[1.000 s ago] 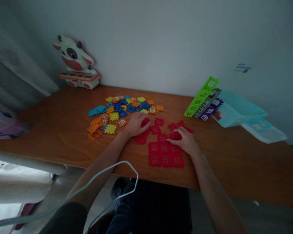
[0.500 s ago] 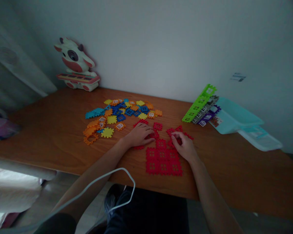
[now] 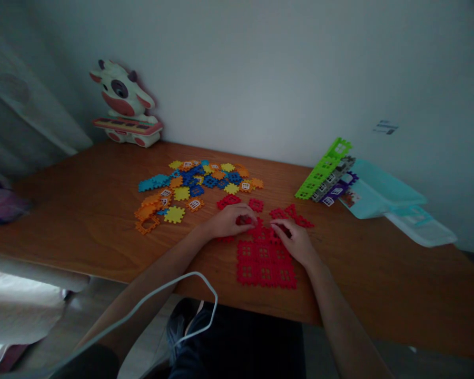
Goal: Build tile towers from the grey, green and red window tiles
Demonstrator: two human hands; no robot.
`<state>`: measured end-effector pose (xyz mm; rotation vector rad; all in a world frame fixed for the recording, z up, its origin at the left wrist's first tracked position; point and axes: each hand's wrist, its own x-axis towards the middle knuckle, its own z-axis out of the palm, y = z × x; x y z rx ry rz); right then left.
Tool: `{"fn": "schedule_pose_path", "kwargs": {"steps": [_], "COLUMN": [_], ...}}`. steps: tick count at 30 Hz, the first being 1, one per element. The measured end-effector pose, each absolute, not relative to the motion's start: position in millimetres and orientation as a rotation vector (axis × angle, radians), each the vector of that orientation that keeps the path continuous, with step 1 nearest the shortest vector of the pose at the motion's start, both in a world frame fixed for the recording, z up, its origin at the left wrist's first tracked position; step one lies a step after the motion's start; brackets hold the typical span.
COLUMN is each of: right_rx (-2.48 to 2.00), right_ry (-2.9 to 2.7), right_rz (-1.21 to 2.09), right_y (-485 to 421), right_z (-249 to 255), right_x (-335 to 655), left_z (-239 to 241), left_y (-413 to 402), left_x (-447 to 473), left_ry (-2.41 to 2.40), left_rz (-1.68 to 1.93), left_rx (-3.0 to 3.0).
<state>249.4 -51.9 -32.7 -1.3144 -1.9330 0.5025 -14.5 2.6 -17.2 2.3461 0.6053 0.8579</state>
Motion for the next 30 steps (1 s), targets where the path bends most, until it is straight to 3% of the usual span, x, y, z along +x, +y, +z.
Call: {"fn": "schedule_pose_path", "kwargs": {"steps": [13,30], "right_rx": [-1.218,-1.304], "right_ry": [-2.082,-2.076], "right_rz": [0.550,0.390], "right_y": [-52,-52], "right_z": [-23,-26], "right_x": [252,258], "left_z": [-18,-17], "left_y": [-10,-5], "left_x": [-7,-9], "left_ry": [0.548,0.803], "left_rz": [0.540,0.545], "left_rx": [2.466,2.571]}}
